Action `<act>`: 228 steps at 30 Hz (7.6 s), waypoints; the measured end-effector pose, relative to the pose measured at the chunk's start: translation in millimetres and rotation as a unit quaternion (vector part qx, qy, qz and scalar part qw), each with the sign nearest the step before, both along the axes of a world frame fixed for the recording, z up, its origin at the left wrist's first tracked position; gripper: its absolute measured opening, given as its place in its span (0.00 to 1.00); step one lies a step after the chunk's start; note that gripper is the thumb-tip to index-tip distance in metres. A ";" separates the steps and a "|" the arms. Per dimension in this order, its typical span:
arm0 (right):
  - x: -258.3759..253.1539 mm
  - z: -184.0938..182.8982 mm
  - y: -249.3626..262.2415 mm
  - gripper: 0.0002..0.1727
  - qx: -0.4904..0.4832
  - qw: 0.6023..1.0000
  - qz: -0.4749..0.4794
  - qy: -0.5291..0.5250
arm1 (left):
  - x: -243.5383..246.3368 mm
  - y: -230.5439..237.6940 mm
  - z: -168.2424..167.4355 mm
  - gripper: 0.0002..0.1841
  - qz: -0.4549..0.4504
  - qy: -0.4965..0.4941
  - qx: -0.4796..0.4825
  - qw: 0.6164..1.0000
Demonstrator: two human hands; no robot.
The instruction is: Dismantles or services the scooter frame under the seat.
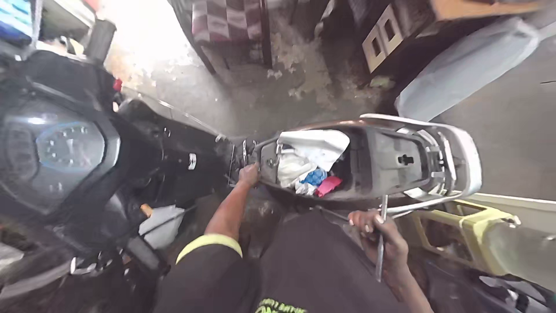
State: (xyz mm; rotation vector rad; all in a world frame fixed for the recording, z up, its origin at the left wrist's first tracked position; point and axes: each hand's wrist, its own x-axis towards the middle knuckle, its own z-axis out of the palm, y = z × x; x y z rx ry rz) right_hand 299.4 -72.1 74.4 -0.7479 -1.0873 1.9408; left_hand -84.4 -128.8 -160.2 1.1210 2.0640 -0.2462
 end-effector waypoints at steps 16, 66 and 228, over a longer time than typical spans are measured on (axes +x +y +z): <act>-13.2 2.2 -5.0 0.19 -0.019 0.998 0.058 -0.014 | -4.6 8.2 -10.7 0.24 -0.022 0.023 -0.033 0.999; 79.1 -18.3 -77.2 0.15 -0.109 0.990 -0.028 -0.088 | 0.1 9.9 -3.4 0.28 -0.042 0.033 -0.017 0.998; -46.8 0.1 -59.6 0.18 -0.045 0.986 -0.156 -0.042 | -20.0 26.1 -7.8 0.22 -0.181 -0.017 -0.043 0.982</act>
